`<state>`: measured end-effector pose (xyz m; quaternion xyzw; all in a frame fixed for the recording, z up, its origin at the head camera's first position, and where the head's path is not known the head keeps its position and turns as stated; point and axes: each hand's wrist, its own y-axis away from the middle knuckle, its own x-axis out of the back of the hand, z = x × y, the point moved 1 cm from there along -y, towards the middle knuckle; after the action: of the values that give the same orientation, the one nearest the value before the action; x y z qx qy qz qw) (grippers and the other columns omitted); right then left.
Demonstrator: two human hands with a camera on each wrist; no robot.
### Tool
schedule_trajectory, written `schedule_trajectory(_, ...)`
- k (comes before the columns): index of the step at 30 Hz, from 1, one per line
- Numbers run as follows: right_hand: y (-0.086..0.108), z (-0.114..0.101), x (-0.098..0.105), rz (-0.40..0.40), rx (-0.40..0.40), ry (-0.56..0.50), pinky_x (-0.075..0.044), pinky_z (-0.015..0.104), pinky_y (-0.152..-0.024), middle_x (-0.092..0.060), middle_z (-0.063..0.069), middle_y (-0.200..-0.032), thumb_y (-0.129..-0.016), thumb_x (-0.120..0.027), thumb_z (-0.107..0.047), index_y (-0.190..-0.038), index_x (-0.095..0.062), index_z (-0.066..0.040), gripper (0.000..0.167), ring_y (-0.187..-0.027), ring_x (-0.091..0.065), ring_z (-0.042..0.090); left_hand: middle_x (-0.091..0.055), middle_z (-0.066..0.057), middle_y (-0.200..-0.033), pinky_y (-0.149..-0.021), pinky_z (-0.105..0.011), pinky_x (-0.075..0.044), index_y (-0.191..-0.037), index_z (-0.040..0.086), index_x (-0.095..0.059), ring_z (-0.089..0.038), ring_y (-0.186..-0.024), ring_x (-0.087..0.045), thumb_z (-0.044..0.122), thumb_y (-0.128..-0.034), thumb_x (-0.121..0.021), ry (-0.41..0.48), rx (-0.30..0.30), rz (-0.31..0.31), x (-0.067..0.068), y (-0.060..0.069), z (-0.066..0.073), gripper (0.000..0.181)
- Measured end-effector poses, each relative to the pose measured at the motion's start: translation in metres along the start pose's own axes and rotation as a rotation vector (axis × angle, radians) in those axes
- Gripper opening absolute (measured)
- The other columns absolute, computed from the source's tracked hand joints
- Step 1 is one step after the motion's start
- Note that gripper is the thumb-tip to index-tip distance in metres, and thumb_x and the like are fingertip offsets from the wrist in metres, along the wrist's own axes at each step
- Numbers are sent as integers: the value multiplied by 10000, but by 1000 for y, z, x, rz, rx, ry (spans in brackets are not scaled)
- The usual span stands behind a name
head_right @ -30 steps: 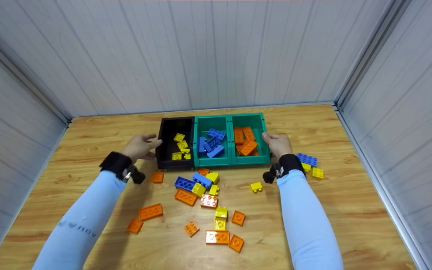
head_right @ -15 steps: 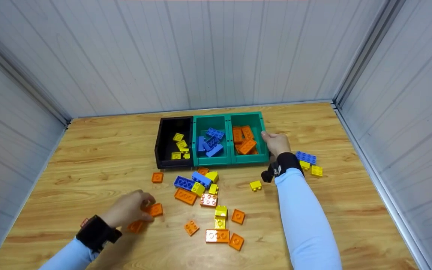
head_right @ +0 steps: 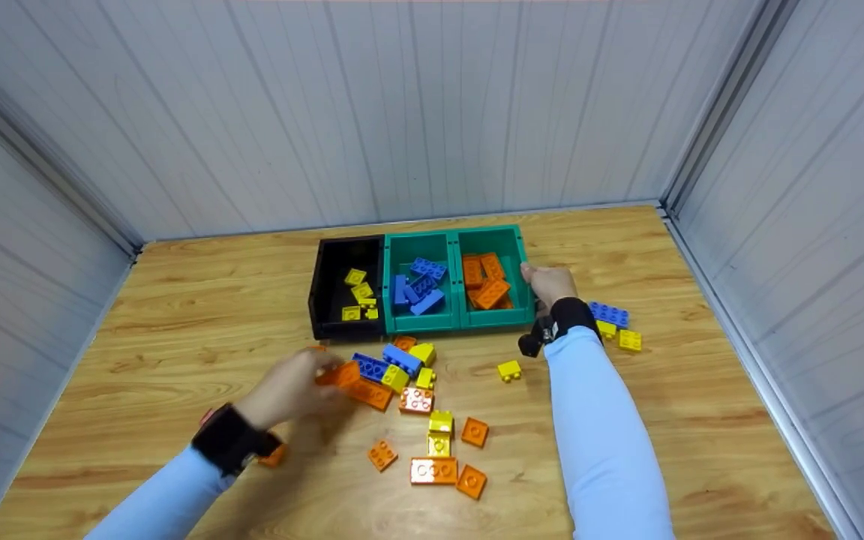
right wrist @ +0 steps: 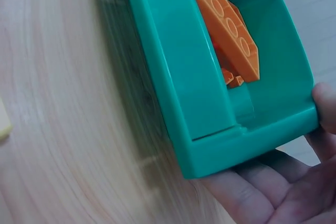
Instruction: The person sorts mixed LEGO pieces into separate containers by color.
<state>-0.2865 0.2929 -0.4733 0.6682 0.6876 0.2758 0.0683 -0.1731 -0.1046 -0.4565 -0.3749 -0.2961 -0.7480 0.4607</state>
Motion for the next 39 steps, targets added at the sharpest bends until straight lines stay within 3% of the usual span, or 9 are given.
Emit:
schedule_trajectory(7, 1, -1, 2, 5, -29, 8, -423, 458, -1037, -318, 230, -1546, -1020, -486, -470, -1530, -359, -74, 659, -1303, -445, 396, -659, -86, -1002, -759, -296, -515, -1117, 33, -716, -191, -882, -588, 208, -897, -754, 3, -140, 75, -1, -80, 73, 284)
schedule_trajectory(11, 1, -4, -6, 10, -32, 1, -452, 438, -1003, -378, 225, -1501, -1018, -495, -466, -1508, -403, -56, 645, -1254, -489, 376, -664, -69, -995, -735, -288, -454, -1065, 42, -714, -178, -875, -555, 230, -916, -733, -47, -147, 80, -12, -121, 106, 241)
schedule_trajectory(15, 0, -7, -18, 17, -26, -13, -467, 426, -989, -406, 199, -1489, -1018, -507, -449, -1505, -416, -72, 622, -1234, -515, 355, -649, -67, -973, -726, -289, -438, -983, 50, -694, -179, -871, -563, 212, -931, -710, -107, -72, 75, -22, -150, 122, 171)
schedule_trajectory(19, -1, -12, -30, 34, -16, 11, -430, 433, -1037, -377, 194, -1523, -1021, -512, -426, -1489, -436, -55, 603, -1295, -468, 357, -653, -98, -1042, -825, -288, -499, -1060, 44, -724, -217, -959, -625, 124, -956, -655, -165, -16, 106, -28, -167, 123, 149)
schedule_trajectory(22, -1, -14, -33, 37, 3, 57, -411, 424, -1055, -372, 181, -1532, -1025, -505, -416, -1480, -448, -49, 588, -1299, -457, 345, -655, -116, -1147, -912, -292, -496, -1189, 41, -707, -239, -1060, -621, 43, -959, -615, -152, -29, 119, -28, -170, 117, 247)
schedule_trajectory(27, 4, -17, -31, 43, -22, -14, -470, 398, -973, -510, 160, -1360, -1012, -525, -443, -1424, -524, -41, 575, -1142, -555, 290, -616, -129, -1299, -975, -301, -470, -1319, 28, -626, -250, -1210, -558, 20, -954, -612, -20, -84, 119, -19, -157, 105, 366)
schedule_trajectory(33, 5, -18, -28, 11, -50, -51, -479, 414, -969, -481, 175, -1389, -1014, -506, -463, -1483, -460, -87, 602, -1205, -539, 335, -642, -118, -1238, -945, -309, -488, -1300, 20, -638, -236, -1146, -585, 73, -955, -650, 71, -128, 143, -3, -123, 79, 349)
schedule_trajectory(39, 6, -15, -21, 11, -29, -54, -450, 411, -1002, -440, 192, -1434, -1026, -499, -430, -1497, -426, -57, 605, -1233, -509, 343, -666, -122, -1147, -896, -339, -510, -1197, 23, -705, -257, -1073, -613, 112, -940, -685, 113, -110, 146, 0, -82, 48, 272)
